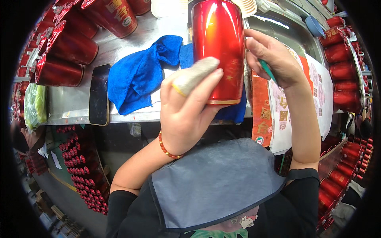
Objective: The person repeatedly wipes red cylindrical containers with a green sponge and a blue cloth, rotating each container to clean all sides. The person handles multiple containers one at a time, placing them back on the work surface after cleaning.
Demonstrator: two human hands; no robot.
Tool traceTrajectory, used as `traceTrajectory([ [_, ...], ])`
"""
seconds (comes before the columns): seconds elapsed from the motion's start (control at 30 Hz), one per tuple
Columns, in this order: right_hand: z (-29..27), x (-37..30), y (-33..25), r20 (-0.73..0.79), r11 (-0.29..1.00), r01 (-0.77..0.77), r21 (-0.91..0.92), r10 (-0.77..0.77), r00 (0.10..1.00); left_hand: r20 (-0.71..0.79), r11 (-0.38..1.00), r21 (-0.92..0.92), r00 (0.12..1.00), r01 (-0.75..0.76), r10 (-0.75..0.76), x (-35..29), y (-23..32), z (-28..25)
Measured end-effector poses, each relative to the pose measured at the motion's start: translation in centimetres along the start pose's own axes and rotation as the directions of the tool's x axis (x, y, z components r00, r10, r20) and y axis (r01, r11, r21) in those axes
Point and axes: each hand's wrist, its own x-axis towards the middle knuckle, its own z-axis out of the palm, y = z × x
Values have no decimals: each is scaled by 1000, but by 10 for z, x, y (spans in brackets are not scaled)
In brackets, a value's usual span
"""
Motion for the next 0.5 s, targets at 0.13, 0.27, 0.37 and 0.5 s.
traceTrajectory([
  [0.13,-18,9,7,67,994,-71,79,66,996,-14,931,-317,981,181,-195,-23,-11,13],
  [0.27,-10,20,20,28,981,-103,162,100,995,-25,988,-74,990,-137,136,-37,-7,-4],
  [0.37,-4,21,20,47,980,-86,182,79,996,-8,956,-79,959,-282,282,-35,-11,-3],
  [0.5,-7,24,21,89,977,-101,187,85,992,16,899,-56,900,-435,436,-15,-7,0],
])
